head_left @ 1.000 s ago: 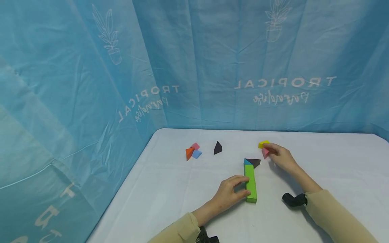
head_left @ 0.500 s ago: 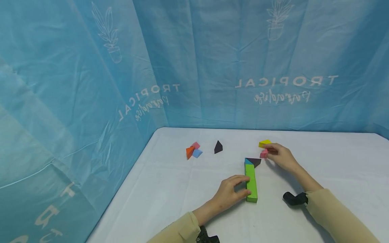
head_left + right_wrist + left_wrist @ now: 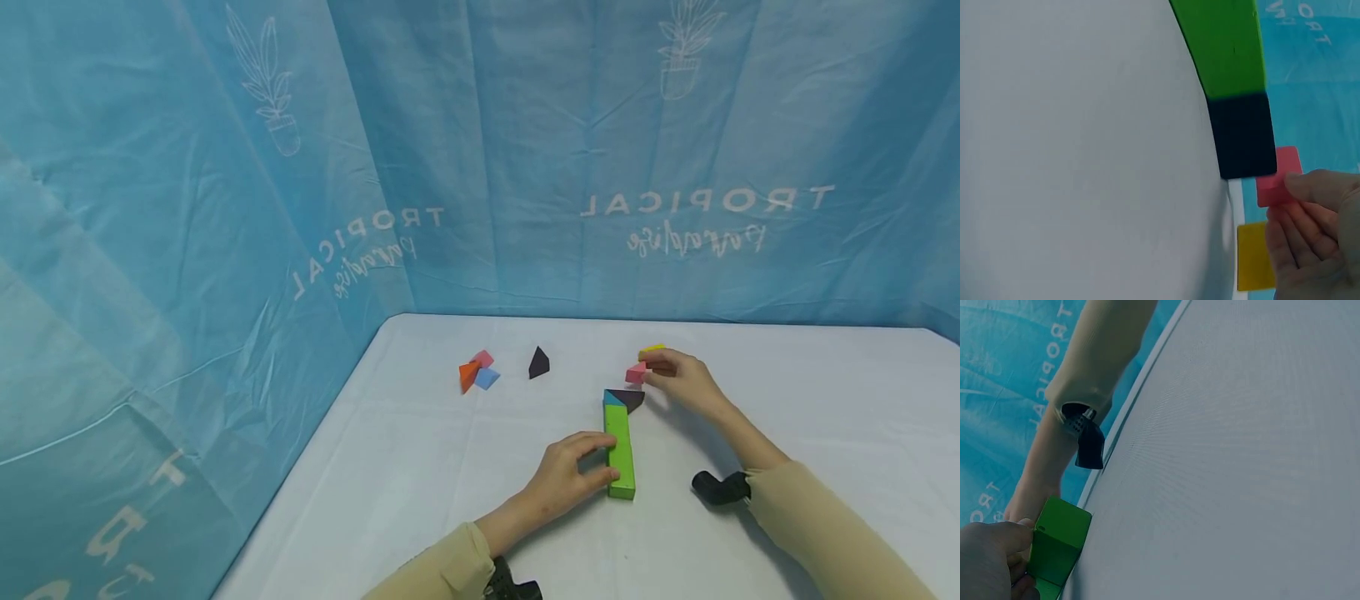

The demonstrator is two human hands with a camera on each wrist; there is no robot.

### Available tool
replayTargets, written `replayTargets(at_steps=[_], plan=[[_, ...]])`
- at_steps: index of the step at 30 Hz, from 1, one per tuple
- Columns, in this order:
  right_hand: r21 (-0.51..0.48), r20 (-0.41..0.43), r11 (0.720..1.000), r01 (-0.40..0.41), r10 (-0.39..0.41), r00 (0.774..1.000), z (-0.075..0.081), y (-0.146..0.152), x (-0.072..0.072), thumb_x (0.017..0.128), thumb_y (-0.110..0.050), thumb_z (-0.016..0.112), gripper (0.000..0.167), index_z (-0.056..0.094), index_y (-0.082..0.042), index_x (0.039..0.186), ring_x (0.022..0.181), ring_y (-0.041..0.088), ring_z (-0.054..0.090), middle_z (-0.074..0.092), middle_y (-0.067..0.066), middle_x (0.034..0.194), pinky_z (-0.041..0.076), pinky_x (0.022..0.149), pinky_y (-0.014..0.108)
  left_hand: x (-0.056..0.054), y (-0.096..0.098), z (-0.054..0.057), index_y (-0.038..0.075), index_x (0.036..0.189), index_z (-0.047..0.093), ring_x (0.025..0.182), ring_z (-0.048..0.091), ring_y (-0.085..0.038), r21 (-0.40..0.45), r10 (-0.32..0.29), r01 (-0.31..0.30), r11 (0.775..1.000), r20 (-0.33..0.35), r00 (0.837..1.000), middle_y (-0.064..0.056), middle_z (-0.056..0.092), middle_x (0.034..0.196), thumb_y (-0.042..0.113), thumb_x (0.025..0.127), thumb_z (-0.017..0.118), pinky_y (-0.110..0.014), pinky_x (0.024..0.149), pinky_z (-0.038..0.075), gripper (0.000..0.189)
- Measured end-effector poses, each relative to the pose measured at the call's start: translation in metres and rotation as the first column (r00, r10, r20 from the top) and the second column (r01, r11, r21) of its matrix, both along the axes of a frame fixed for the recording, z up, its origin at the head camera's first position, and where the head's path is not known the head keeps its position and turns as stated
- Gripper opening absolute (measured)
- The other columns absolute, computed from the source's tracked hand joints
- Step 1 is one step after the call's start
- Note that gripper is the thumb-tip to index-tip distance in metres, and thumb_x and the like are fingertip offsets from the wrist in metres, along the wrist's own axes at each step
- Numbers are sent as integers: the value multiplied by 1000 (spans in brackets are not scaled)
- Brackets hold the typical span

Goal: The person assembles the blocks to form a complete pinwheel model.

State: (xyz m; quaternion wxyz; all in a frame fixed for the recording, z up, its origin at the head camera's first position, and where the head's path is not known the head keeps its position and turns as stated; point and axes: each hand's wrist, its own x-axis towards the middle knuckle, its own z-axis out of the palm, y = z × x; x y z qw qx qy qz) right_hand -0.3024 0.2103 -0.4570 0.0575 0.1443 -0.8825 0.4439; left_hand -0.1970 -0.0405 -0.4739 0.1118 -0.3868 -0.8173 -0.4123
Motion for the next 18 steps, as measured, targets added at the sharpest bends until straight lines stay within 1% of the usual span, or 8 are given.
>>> replayTargets(at_steps=[3,8,13,18], plan=[[-15,11,999,-31,31,999,1,-9,-2,90,-11,64,36,58,4,123,106,36,58,60,21,117,50,87,46,0,0,0,4,117,63,114,54,-7,2,-1,1,1000,-1,1000,-3,63,118,18,85,72,-16,94,41,36],[4,34,999,-52,52,998,0,-20,-5,90,-12,65,37,59,3,123,105,35,59,61,20,116,52,85,44,0,0,0,4,118,62,114,53,-7,-4,0,0,1000,6,1000,-3,63,119,18,86,71,-15,94,41,36],[27,50,998,-63,62,997,-1,-25,-9,89,-12,66,36,59,1,122,104,35,59,61,20,115,52,85,44,-1,-1,0,4,119,62,115,53,-7,-14,6,-6,1000,-7,1000,-3,62,119,19,86,71,-16,94,41,37],[25,73,997,-75,73,995,-1,-25,-9,89,-9,65,35,59,3,121,103,35,58,62,21,113,51,86,46,-1,-2,-2,5,119,63,114,53,-6,-18,4,-4,1000,-5,1000,-2,62,119,19,86,71,-15,94,40,37]])
